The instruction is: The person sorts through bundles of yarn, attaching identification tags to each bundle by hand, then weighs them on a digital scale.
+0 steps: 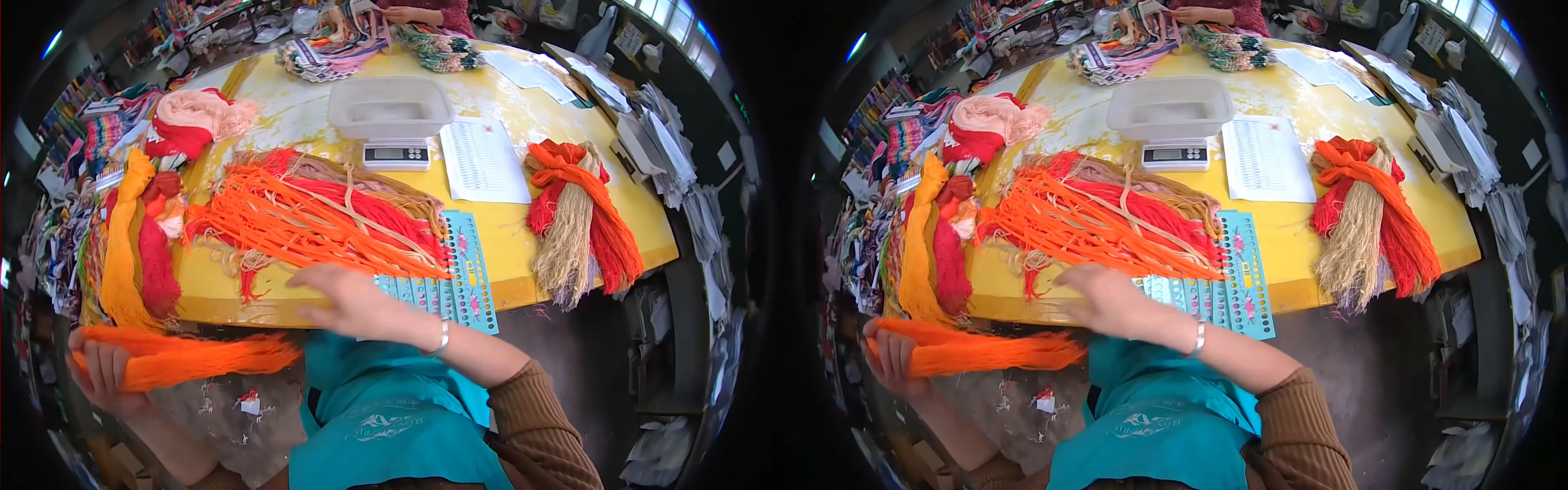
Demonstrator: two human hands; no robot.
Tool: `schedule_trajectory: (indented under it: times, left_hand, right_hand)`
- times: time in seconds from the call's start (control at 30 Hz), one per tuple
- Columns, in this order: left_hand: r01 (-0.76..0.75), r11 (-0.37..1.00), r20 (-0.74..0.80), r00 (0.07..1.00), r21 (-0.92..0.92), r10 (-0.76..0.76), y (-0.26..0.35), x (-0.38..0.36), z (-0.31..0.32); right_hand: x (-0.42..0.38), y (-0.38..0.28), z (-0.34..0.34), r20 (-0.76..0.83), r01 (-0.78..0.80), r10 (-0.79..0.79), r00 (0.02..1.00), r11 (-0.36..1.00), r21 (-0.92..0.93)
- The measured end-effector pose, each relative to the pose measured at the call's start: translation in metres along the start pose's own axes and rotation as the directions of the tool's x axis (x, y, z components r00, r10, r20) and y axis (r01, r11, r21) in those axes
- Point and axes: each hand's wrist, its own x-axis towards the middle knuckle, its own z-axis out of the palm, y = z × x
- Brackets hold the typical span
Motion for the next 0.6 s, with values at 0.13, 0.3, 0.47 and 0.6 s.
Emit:
schedule_trajectory:
  times: [0.13,0.3,0.47,0.6]
  left_hand:
    - [0.125,0.981,-0.305,0.938,-0.149,-0.166,-0.040,-0.020,-0.039]
    - [0.215,0.898,-0.388,0.845,-0.384,-0.368,-0.127,-0.042,-0.051]
    - [0.253,0.830,-0.430,0.758,-0.498,-0.490,-0.185,-0.042,-0.045]
    - [0.320,0.771,-0.422,0.690,-0.550,-0.588,-0.224,-0.039,-0.037]
  right_hand:
    - [-0.018,0.052,-0.059,-0.219,-0.098,0.045,0.975,0.967,-0.235]
    - [-0.049,0.134,-0.120,-0.480,-0.388,0.178,0.859,0.838,-0.383]
    - [-0.072,0.200,-0.175,-0.593,-0.566,0.210,0.777,0.644,-0.514]
    - [-0.069,0.228,-0.197,-0.586,-0.585,0.190,0.787,0.531,-0.613]
